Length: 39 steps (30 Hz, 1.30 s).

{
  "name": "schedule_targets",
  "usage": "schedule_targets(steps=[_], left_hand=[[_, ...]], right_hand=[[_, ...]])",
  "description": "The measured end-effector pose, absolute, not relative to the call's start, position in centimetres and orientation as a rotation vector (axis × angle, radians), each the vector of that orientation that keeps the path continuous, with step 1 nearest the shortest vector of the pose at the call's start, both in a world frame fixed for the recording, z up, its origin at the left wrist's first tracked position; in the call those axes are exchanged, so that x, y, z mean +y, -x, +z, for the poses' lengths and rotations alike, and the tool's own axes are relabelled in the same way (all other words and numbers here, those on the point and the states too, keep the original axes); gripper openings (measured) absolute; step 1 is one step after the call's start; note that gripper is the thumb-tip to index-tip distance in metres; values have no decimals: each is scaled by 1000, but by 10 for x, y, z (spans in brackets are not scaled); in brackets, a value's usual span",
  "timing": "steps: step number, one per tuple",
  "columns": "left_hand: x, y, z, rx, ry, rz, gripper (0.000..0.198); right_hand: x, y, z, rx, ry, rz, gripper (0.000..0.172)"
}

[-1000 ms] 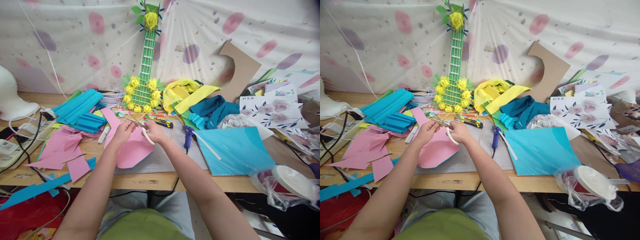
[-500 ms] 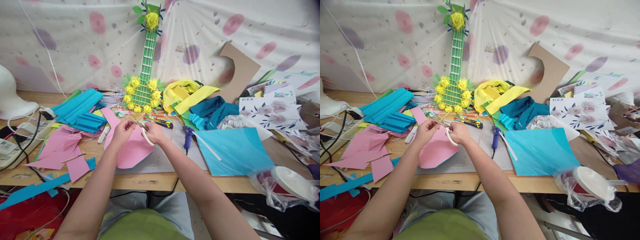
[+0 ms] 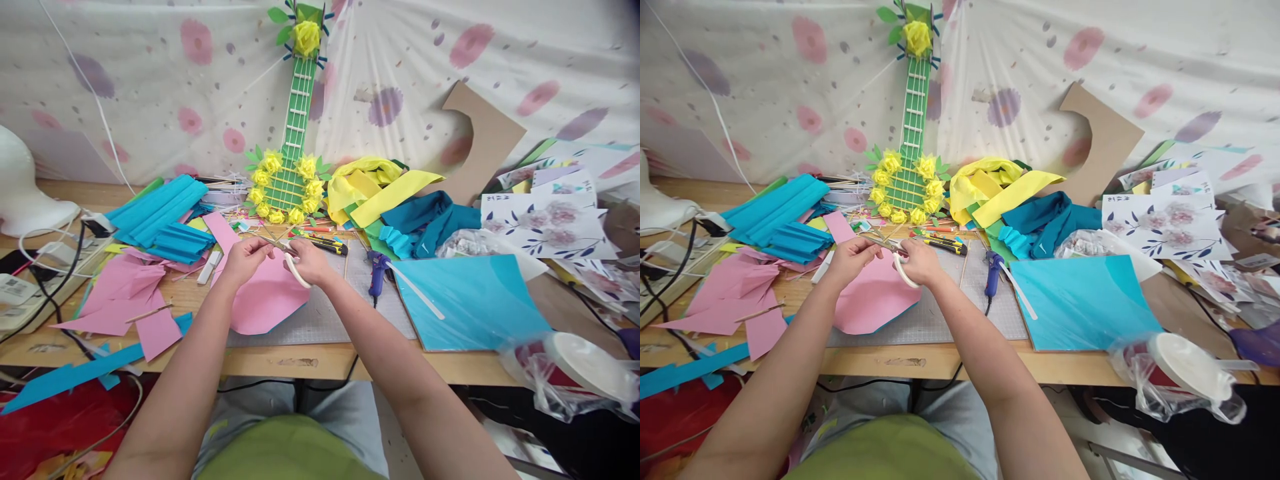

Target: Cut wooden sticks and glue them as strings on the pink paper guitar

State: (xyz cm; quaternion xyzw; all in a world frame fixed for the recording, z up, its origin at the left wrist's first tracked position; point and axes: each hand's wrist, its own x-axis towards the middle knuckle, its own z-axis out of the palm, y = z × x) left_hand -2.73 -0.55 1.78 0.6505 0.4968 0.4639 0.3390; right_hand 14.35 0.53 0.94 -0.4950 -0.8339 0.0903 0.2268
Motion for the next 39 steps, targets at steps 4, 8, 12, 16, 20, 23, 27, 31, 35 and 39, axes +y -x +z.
schedule_targets(steps=[4,8,12,16,20,23,27,31,35,39], left_hand=[[-5,27,17,1307,-1718,1223,17],[-2,25,12,1289,-1720,1275,16],[1,22,11,1354,-1731,1294,15],[0,22,15,1420,-1771,1207,22],[0,23,14,1397,-1850,1154,26],[0,24,13,1378,-1904,1148,27],[0,22,13,1369,-1908,1124,29],[0,19,14,1424,-1932,1159,26],[1,20,15,1480,-1996,1148,27],[4,23,16,1405,-2063,1056,31]], right_hand=[[5,-142,10,-2316,1468,244,20],[8,-141,10,-2307,1555,239,24],[11,-140,10,-2300,1527,259,23],[11,-140,8,-2252,1446,294,17],[11,-141,5,-2229,1399,322,15],[11,-142,3,-2219,1411,339,15],[10,-142,2,-2201,1481,351,16],[9,-140,7,-2195,1558,333,18],[11,-140,9,-2210,1509,314,16],[12,-143,5,-2210,1416,302,14]])
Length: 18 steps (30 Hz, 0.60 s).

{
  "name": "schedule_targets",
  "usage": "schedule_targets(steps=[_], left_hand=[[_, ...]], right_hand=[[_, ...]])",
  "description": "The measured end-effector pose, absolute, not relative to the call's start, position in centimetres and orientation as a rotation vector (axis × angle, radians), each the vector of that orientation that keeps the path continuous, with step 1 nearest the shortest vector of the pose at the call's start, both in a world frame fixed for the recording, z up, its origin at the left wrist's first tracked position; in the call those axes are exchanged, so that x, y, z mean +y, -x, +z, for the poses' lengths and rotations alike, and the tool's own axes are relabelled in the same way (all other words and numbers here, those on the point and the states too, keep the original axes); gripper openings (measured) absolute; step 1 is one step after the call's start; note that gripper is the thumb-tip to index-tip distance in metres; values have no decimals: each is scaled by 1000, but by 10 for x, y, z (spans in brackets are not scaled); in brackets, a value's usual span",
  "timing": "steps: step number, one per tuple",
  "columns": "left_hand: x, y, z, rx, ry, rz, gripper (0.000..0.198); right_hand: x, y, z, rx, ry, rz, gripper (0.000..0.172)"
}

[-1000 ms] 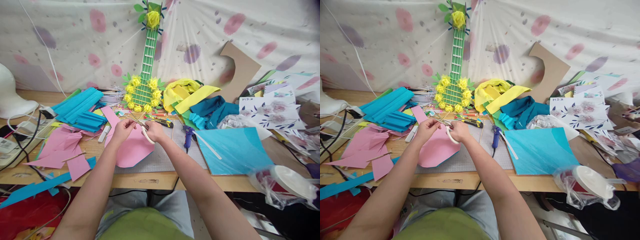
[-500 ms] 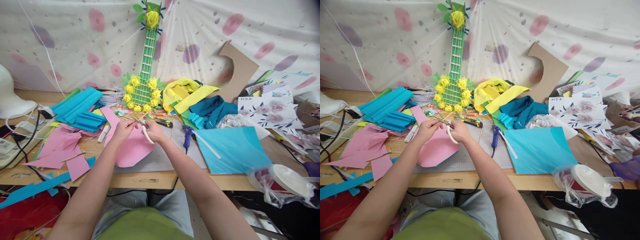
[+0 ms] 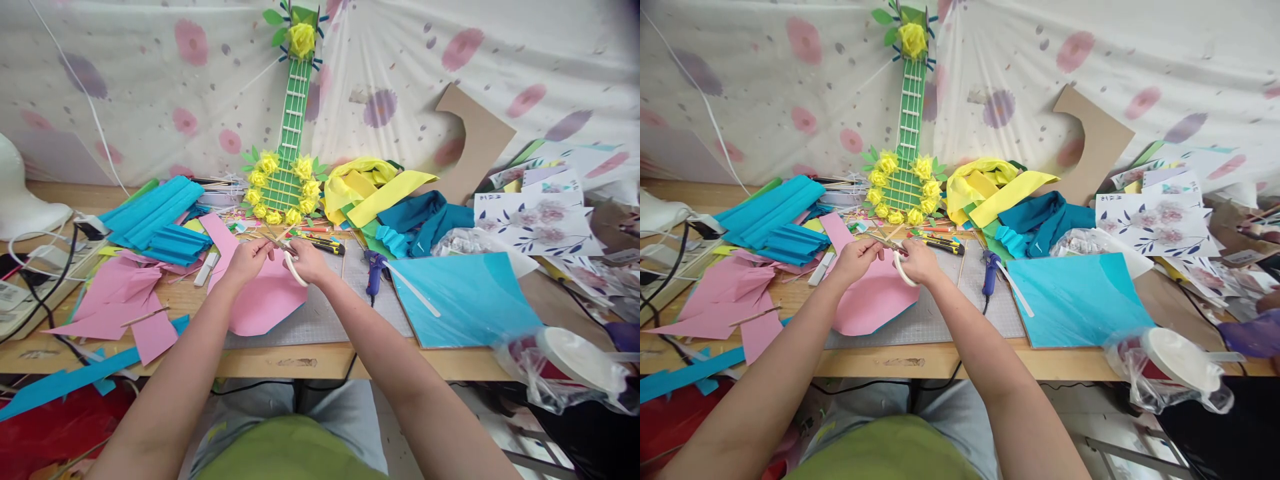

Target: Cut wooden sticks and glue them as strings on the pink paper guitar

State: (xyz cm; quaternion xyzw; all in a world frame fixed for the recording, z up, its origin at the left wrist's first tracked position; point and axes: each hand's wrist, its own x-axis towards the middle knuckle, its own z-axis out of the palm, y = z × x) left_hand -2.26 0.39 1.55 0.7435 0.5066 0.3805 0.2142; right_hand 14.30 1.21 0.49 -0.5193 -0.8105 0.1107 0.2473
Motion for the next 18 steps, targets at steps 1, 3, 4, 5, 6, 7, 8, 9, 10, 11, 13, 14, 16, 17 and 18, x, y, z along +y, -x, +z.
schedule_targets(steps=[1,3,4,5,6,7,8,9,10,11,13,14,16,17,18], left_hand=[[5,23,15,1389,-2064,1046,31],[7,25,15,1361,-2059,1030,31],[8,25,14,1349,-2057,1016,31],[8,25,14,1341,-2055,1000,31],[8,25,13,1339,-2052,986,31],[7,25,13,1343,-2049,978,31],[6,25,12,1352,-2047,980,31],[5,24,12,1367,-2043,991,31],[4,23,11,1387,-2037,1009,29],[3,22,10,1413,-2030,1031,28],[2,21,10,1464,-2024,1063,25],[2,21,11,1476,-2028,1071,25],[3,22,13,1456,-2056,1054,26],[3,22,14,1435,-2071,1028,27],[4,23,15,1415,-2080,999,28]], right_hand=[[12,-144,4,-2210,1411,309,14],[12,-145,2,-2212,1419,332,14],[12,-145,2,-2213,1432,344,15],[11,-145,2,-2212,1451,352,15],[11,-146,2,-2210,1475,355,16],[11,-146,2,-2210,1497,355,17],[10,-145,1,-2213,1517,353,18],[11,-145,1,-2217,1531,349,19],[11,-145,1,-2221,1541,344,20],[11,-144,0,-2226,1545,341,20],[12,-143,-1,-2229,1536,335,20],[13,-143,-2,-2227,1520,328,19],[14,-143,-2,-2222,1467,310,17],[14,-143,-2,-2220,1434,301,16],[15,-143,-2,-2220,1405,295,16]])
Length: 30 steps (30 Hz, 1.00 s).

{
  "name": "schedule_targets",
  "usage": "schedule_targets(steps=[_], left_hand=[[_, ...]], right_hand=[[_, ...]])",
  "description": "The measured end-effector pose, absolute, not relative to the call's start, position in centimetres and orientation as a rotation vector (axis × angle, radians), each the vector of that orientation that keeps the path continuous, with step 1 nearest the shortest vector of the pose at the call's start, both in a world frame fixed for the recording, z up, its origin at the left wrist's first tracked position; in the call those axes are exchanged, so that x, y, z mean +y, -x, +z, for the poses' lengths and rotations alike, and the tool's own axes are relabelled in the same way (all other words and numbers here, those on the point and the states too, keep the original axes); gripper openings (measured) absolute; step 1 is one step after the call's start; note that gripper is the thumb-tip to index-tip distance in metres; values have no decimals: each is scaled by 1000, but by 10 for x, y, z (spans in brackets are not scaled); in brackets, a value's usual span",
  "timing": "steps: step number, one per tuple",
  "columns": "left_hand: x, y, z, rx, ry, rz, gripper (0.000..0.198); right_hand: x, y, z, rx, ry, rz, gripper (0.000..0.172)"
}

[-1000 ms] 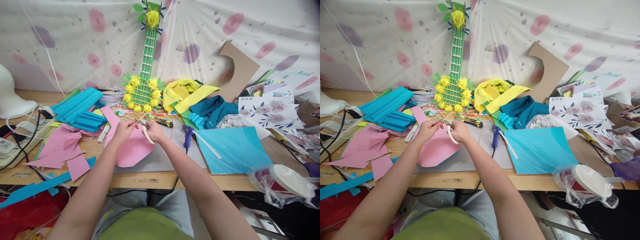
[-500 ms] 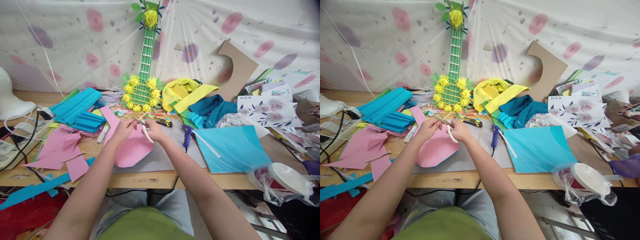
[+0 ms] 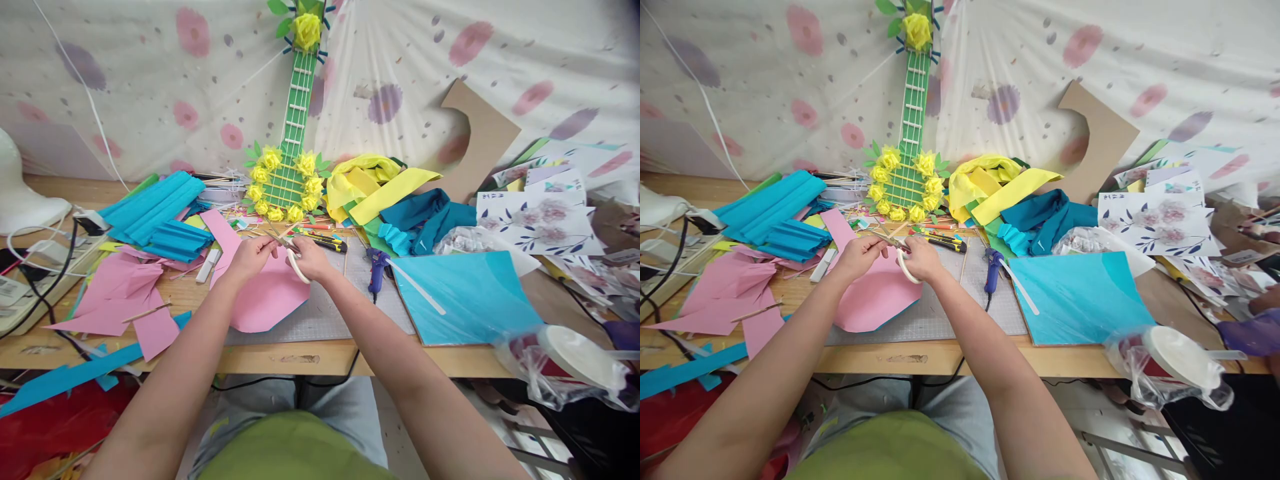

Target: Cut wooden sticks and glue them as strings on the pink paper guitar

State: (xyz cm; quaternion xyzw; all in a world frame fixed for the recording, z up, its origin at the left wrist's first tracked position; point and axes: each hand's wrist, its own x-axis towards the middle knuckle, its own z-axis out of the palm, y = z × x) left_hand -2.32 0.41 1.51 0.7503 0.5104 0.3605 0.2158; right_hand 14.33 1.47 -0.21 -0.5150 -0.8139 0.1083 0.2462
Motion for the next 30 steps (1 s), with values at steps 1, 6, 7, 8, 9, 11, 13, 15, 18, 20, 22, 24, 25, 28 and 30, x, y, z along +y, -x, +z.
schedule_targets(steps=[1,6,7,8,9,11,13,15,18,20,22,24,25,28,30], left_hand=[[5,24,16,1400,-2082,973,28],[8,28,15,1345,-2033,938,31],[8,28,14,1326,-2016,933,32],[8,28,13,1308,-2001,927,32],[8,28,12,1293,-1988,924,33],[7,26,10,1291,-1978,934,32],[5,22,10,1347,-1983,986,30],[3,18,11,1433,-1968,1082,24],[1,15,15,1503,-1963,1167,19],[1,15,17,1495,-1999,1134,21],[1,16,18,1474,-2029,1084,24],[2,18,19,1443,-2044,1051,26],[3,19,19,1427,-2050,1047,27],[5,22,18,1401,-2056,1053,27],[5,24,18,1403,-2058,1041,27]], right_hand=[[15,-143,-2,-2221,1384,295,15],[14,-144,-1,-2221,1411,321,14],[14,-143,0,-2218,1434,325,15],[13,-143,0,-2217,1459,331,15],[13,-143,0,-2215,1486,339,16],[12,-143,1,-2213,1533,355,18],[11,-143,3,-2212,1556,360,19],[12,-143,4,-2207,1548,351,18],[13,-143,4,-2204,1478,312,15],[14,-144,2,-2202,1417,286,13],[15,-144,1,-2202,1368,295,13],[15,-144,0,-2201,1350,328,13],[15,-143,0,-2197,1355,342,13],[13,-141,0,-2174,1416,352,11],[12,-140,0,-2161,1456,344,12]])
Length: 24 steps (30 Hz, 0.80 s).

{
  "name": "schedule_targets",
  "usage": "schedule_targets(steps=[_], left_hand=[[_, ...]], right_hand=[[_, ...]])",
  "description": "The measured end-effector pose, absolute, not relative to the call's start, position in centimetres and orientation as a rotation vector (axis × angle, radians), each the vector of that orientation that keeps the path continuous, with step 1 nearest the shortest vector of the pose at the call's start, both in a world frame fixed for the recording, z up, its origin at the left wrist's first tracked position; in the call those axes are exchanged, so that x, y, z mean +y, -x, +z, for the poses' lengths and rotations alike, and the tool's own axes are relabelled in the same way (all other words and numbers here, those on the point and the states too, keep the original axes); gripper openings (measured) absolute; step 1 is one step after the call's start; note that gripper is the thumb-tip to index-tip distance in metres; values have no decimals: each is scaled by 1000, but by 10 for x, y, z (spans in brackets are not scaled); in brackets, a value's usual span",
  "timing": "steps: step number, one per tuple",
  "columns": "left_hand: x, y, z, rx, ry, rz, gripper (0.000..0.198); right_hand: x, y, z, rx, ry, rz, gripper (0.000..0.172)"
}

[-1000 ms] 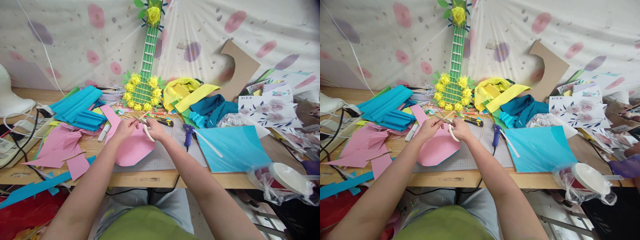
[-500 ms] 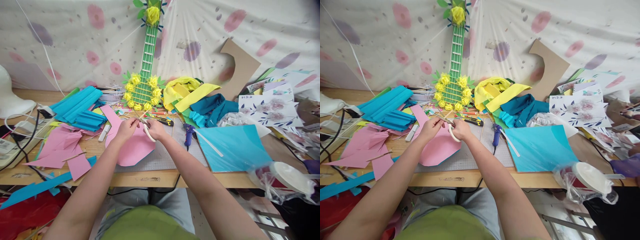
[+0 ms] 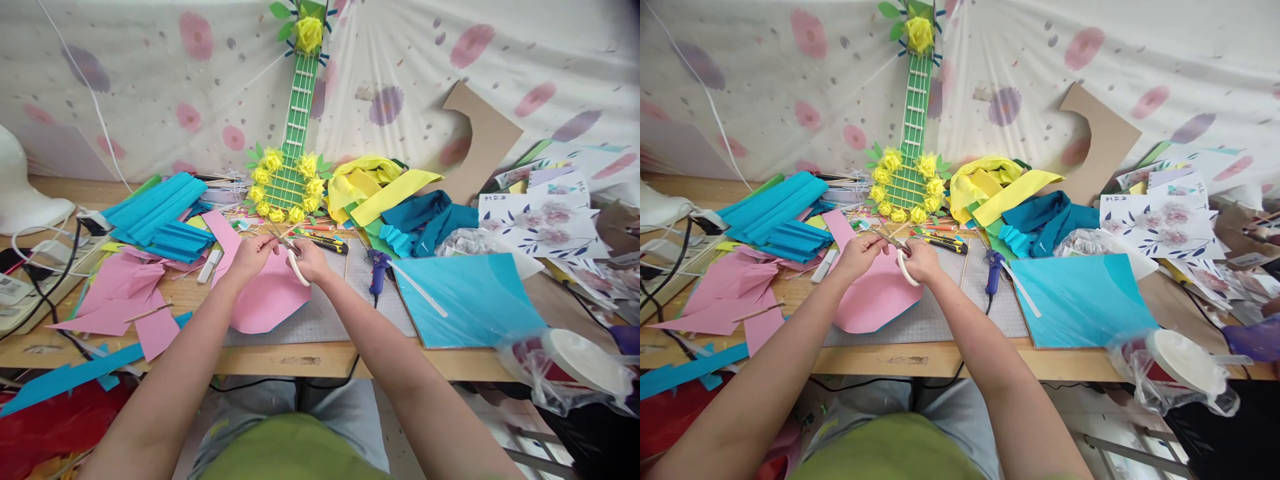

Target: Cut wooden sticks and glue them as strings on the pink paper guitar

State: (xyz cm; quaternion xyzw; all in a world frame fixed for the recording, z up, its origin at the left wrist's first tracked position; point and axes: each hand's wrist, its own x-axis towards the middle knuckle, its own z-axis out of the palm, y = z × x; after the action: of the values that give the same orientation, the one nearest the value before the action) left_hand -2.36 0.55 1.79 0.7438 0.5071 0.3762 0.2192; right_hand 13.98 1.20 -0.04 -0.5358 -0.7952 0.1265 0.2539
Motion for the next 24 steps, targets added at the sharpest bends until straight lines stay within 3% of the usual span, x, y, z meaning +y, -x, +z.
schedule_targets(steps=[24], left_hand=[[15,29,11,1261,-2011,925,30]], right_hand=[[11,-143,-3,-2161,1442,334,11]])
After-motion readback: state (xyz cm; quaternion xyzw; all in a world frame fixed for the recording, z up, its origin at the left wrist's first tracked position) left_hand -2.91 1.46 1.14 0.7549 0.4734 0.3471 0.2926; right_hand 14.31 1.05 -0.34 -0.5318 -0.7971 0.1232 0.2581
